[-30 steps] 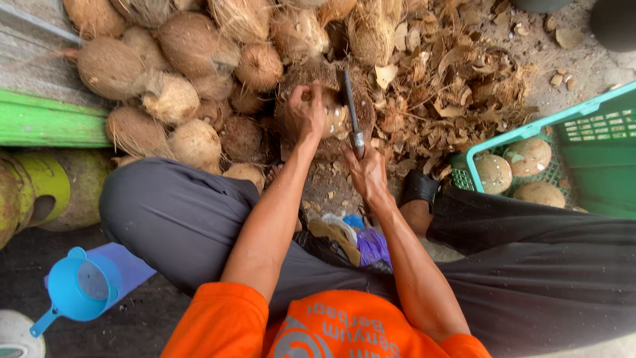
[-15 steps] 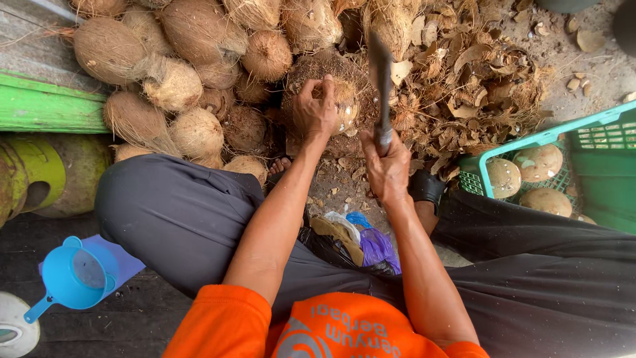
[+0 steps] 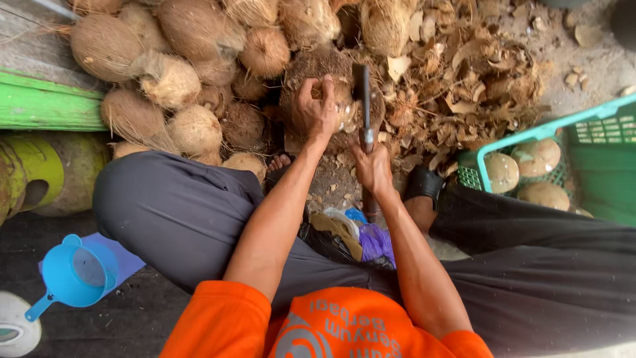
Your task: The person sits on the ground and uses a cleaver to chop and trim the fibrous husk from coconuts, rotating each coconut to shave off the outer husk, then sets the trimmed coconut aside and reaches for the next one from a large pile.
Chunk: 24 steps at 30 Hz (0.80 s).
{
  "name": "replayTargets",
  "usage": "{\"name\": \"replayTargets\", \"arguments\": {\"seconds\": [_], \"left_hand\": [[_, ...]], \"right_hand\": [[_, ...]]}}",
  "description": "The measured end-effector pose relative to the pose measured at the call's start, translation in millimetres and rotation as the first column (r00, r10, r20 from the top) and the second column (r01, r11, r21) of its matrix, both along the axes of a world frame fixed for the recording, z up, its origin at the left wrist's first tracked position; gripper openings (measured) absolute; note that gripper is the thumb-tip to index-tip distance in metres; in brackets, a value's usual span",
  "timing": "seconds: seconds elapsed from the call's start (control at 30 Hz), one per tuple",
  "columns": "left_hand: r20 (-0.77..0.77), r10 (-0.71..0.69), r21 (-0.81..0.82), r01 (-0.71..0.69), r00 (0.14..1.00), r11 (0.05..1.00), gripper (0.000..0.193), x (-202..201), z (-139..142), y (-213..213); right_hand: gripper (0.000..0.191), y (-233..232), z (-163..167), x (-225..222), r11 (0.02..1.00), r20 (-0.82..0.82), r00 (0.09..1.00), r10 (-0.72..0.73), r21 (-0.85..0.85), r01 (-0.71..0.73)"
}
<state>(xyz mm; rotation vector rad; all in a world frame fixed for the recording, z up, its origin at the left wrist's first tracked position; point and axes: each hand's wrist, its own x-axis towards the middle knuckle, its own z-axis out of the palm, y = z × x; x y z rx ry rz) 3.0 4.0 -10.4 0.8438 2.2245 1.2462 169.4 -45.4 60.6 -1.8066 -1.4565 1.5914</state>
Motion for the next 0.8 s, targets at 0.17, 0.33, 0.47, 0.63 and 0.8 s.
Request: {"name": "replayTargets", "arguments": {"seconds": [0.17, 0.33, 0.47, 0.63, 0.8], "left_hand": [[-0.316, -0.040, 0.069, 0.065, 0.948, 0.996, 0.054, -2, -2, -4], [-0.119, -0.084, -0.007, 0.084, 0.989, 0.996, 0.051, -6, 0, -6], [-0.137, -0.061, 0.034, 0.066, 0.989, 0.997, 0.050, -6, 0, -7], [0.060, -0.053, -0.015, 0.054, 0.997, 0.998, 0.061, -1, 3, -5], [-0.084, -0.076, 0.003, 0.076, 0.994, 0.997, 0.067, -3, 5, -6]], "right_hand": [[0.042, 5, -5, 2, 0.995, 0.102, 0.990, 0.094, -0.048, -0.090], [0.041, 5, 6, 15, 0.986, 0.070, 0.986, 0.148, 0.064, -0.153], [0.039, 1, 3, 11, 0.945, -0.208, 0.978, 0.004, 0.320, 0.065], [0.037, -2, -17, 1, 0.966, -0.141, 0.988, -0.061, -0.257, 0.023], [0.039, -4, -27, 8, 0.981, -0.009, 0.999, 0.037, -0.190, -0.038]]}}
